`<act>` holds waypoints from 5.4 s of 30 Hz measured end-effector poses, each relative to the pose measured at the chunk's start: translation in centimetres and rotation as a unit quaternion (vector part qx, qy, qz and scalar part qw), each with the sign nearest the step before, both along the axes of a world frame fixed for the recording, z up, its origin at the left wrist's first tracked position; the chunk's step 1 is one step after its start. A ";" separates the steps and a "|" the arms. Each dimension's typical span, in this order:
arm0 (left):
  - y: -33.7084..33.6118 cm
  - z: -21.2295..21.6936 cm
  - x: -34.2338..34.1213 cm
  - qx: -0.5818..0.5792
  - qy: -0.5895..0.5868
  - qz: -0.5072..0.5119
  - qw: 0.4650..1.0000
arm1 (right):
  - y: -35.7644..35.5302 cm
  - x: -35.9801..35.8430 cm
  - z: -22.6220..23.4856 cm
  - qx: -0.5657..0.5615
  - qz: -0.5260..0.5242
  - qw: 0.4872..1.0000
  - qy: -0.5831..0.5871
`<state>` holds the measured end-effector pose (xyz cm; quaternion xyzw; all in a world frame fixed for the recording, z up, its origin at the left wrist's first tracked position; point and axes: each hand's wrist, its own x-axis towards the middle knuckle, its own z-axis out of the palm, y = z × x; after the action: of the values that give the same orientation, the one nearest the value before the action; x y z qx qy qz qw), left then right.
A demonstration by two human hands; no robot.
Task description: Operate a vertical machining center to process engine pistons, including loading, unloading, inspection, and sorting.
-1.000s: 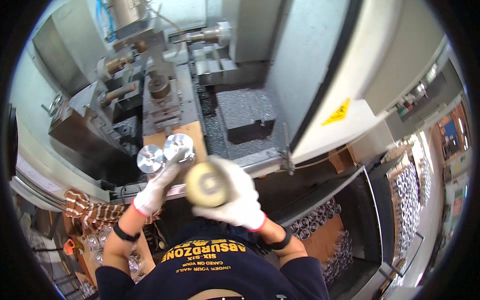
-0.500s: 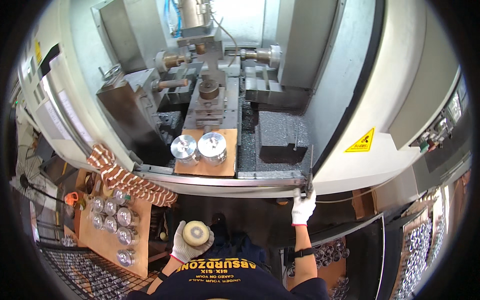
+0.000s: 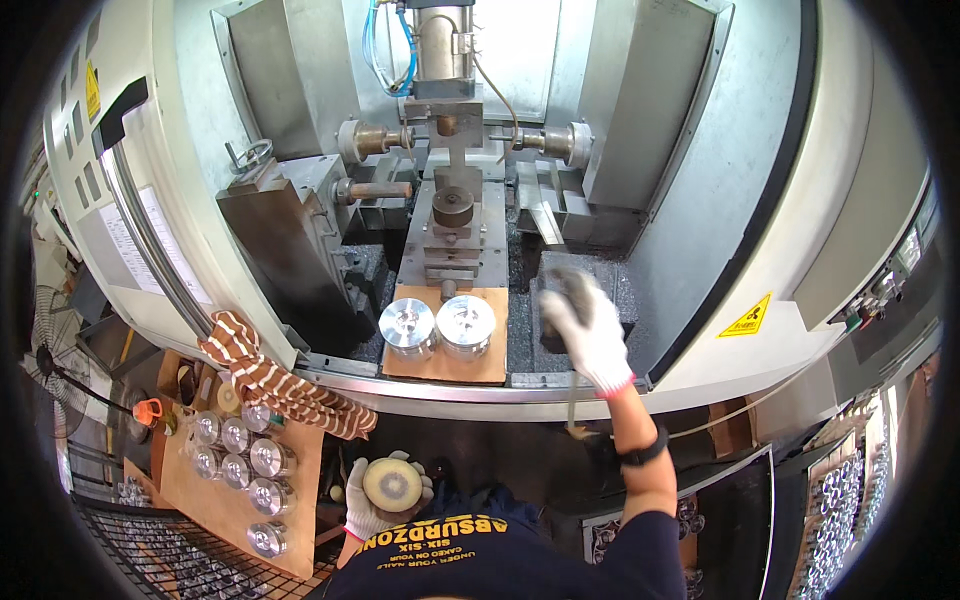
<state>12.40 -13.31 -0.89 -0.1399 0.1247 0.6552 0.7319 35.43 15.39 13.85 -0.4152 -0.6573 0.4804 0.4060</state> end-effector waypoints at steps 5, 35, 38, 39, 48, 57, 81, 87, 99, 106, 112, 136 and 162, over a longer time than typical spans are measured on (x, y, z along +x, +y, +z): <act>2.7 0.7 -3.6 0.077 0.028 -0.015 0.996 | 9.6 -11.0 -2.8 0.015 0.065 0.977 -0.200; 17.9 -2.1 -15.1 0.206 -0.139 0.068 0.966 | -2.4 -17.9 -4.5 0.276 0.027 0.888 -0.366; 18.3 -1.7 -14.9 0.219 -0.134 0.065 0.964 | 0.8 -21.5 -9.2 0.295 0.107 0.831 -0.459; 18.0 -1.9 -15.0 0.227 -0.132 0.072 0.962 | 1.0 -22.3 -9.6 0.279 0.127 0.837 -0.453; 17.3 -2.2 -15.0 0.205 -0.095 0.113 0.968 | 10.6 -20.7 -1.3 0.205 0.086 0.894 -0.389; 17.4 -2.0 -14.6 0.181 -0.028 0.141 0.973 | 24.2 -20.8 1.3 0.268 0.019 0.871 -0.412; 17.3 -2.3 -14.4 0.169 -0.033 0.140 0.975 | 27.0 -23.5 -1.7 0.372 0.043 0.841 -0.390; 17.8 -1.7 -14.6 0.185 -0.031 0.130 0.974 | 27.1 -23.5 -1.6 0.366 0.039 0.841 -0.396; 13.3 2.1 -12.0 0.111 0.044 0.139 0.983 | 12.0 -20.9 1.1 0.446 0.109 0.832 -0.310; 5.3 2.0 -7.2 -0.155 0.163 0.016 0.974 | -11.1 -20.2 -8.4 0.123 0.395 0.883 -0.222; -2.7 -7.3 -12.6 -0.098 -0.056 0.097 0.989 | -10.9 -16.0 -10.7 -0.535 0.254 0.792 0.149; 7.6 3.8 -12.2 0.011 0.549 -0.077 0.832 | 12.0 -12.2 -1.2 0.046 0.072 0.987 -0.133; 18.6 -1.9 -8.2 0.065 0.977 0.065 0.191 | 4.1 -0.7 5.8 0.149 0.031 0.936 -0.319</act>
<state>4.23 5.26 -2.82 0.6533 0.6873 0.3172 -0.0156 34.78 19.48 19.65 -0.4606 -0.8288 0.2318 0.2172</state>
